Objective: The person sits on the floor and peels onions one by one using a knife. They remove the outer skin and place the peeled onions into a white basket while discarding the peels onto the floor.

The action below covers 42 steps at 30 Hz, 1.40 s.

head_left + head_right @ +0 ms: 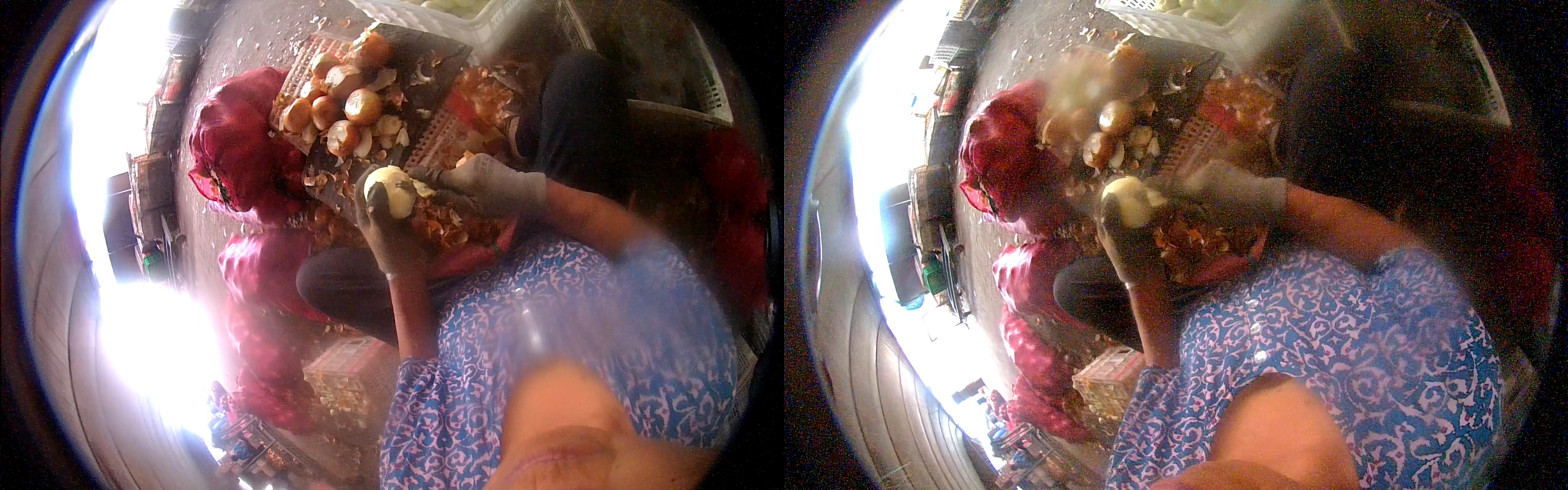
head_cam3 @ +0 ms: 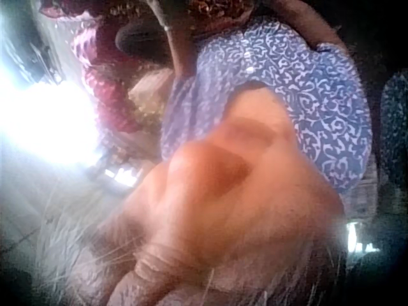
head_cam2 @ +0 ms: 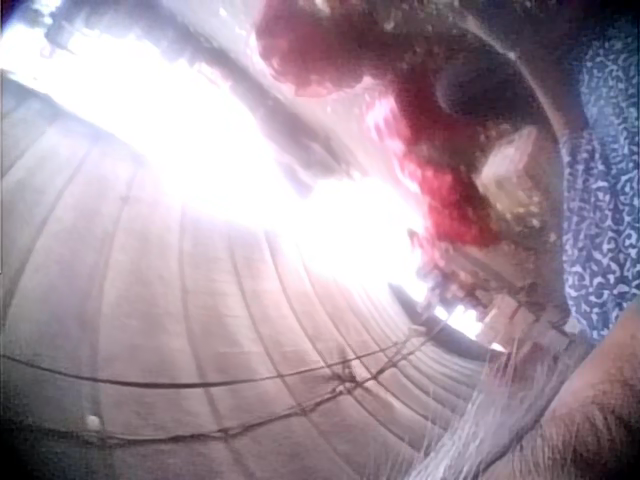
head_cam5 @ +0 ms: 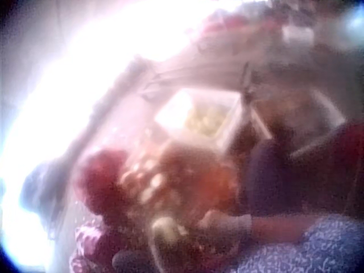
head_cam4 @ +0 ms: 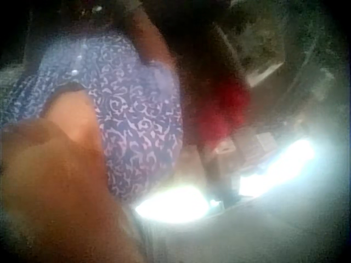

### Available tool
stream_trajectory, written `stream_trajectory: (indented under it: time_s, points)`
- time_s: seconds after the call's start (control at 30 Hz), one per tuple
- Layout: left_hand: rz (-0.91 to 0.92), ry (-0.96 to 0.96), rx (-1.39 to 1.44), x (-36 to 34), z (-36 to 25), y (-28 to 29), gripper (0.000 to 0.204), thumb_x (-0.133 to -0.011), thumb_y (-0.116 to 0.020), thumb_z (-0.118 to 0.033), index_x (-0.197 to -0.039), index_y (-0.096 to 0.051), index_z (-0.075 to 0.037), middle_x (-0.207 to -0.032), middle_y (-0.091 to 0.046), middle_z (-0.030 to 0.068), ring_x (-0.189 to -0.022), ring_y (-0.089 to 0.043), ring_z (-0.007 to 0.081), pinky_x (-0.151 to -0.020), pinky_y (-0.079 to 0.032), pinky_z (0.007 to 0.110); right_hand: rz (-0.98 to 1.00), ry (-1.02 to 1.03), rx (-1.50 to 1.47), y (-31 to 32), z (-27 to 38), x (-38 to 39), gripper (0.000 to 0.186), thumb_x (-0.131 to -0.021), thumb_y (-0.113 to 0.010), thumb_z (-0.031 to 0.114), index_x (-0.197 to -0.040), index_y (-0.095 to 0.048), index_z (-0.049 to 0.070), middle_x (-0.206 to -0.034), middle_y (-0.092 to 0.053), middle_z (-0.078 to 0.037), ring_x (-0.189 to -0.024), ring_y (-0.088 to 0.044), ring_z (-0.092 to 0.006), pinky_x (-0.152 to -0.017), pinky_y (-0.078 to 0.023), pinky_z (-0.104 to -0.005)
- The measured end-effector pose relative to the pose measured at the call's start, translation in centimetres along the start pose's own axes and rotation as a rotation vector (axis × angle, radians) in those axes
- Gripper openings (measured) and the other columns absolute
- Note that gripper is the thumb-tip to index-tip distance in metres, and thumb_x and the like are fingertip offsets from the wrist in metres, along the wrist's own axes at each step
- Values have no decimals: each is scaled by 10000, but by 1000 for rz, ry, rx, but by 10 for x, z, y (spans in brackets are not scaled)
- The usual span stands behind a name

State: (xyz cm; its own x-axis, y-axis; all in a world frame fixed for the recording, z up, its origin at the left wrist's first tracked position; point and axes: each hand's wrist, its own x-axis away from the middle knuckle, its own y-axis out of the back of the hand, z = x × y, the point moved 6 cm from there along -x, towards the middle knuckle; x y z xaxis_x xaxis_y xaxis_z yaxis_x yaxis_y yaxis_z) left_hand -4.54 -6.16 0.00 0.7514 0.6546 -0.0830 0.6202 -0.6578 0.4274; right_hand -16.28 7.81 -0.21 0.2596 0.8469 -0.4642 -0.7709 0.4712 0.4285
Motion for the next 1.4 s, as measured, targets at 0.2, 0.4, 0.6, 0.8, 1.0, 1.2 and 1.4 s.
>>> stream_trajectory:
  time_s: [0.2, 0.4, 0.6, 0.8, 1.0, 1.2, 1.4]
  points:
    - [-9, 148, 355, 0, 19, -2, 488, -871, -719, -105, -1279, -468, -11, -1154, -644, 151, -1060, -637, 224, -901, -532, 334, 78, 1, 257, 1, 2, 1, 627, -925, -627, 210, -1511, -411, 152, -863, -697, -139, -719, -698, -349, -604, -542, -443]
    - [285, 168, 110, 9, -2, -6, 630, -802, -779, -31, -1310, -406, -37, -1134, -647, 120, -1077, -632, 221, -984, -485, 351, 139, 32, 414, -12, -3, 5, 657, -909, -637, 210, -1514, -397, 117, -856, -697, -115, -693, -694, -318, -599, -540, -423]
    - [46, 5, -300, 10, -17, -15, 678, -795, -808, -97, -1313, -379, -14, -1139, -634, 124, -1061, -634, 225, -972, -483, 356, -65, 48, 312, 3, -12, 2, 643, -959, -608, 236, -1527, -356, 69, -822, -665, -174, -691, -682, -338, -619, -534, -431]
    - [116, 2, -155, 2, -25, -7, 633, -801, -763, -57, -1308, -389, 1, -1161, -625, 145, -1050, -639, 244, -956, -500, 367, 93, -2, -60, -8, -9, 11, 698, -975, -606, 220, -1564, -261, 74, -882, -669, -222, -764, -695, -384, -668, -547, -460]
    - [188, 573, 923, 3, -17, -9, 389, -940, -574, -224, -1245, -501, 7, -1158, -628, 132, -1015, -652, 253, -914, -528, 346, 30, 64, -41, -4, 2, 6, 723, -955, -615, 210, -1570, -255, 91, -855, -662, -207, -696, -677, -382, -617, -543, -453]
    - [169, 245, 408, -9, -21, 2, 352, -900, -625, -104, -1229, -554, 1, -1081, -650, 131, -970, -660, 229, -849, -557, 348, 49, 23, 216, 7, 11, 6, 402, -1017, -496, 291, -1406, -511, 187, -863, -677, -148, -646, -682, -305, -588, -553, -418]
    - [212, 115, 70, -1, -38, -15, 620, -754, -799, 3, -1277, -467, 7, -1179, -601, 134, -1051, -625, 254, -922, -523, 372, 55, -28, 539, 11, -6, 8, 393, -986, -502, 257, -1366, -527, 162, -838, -667, -137, -634, -677, -301, -547, -532, -421]
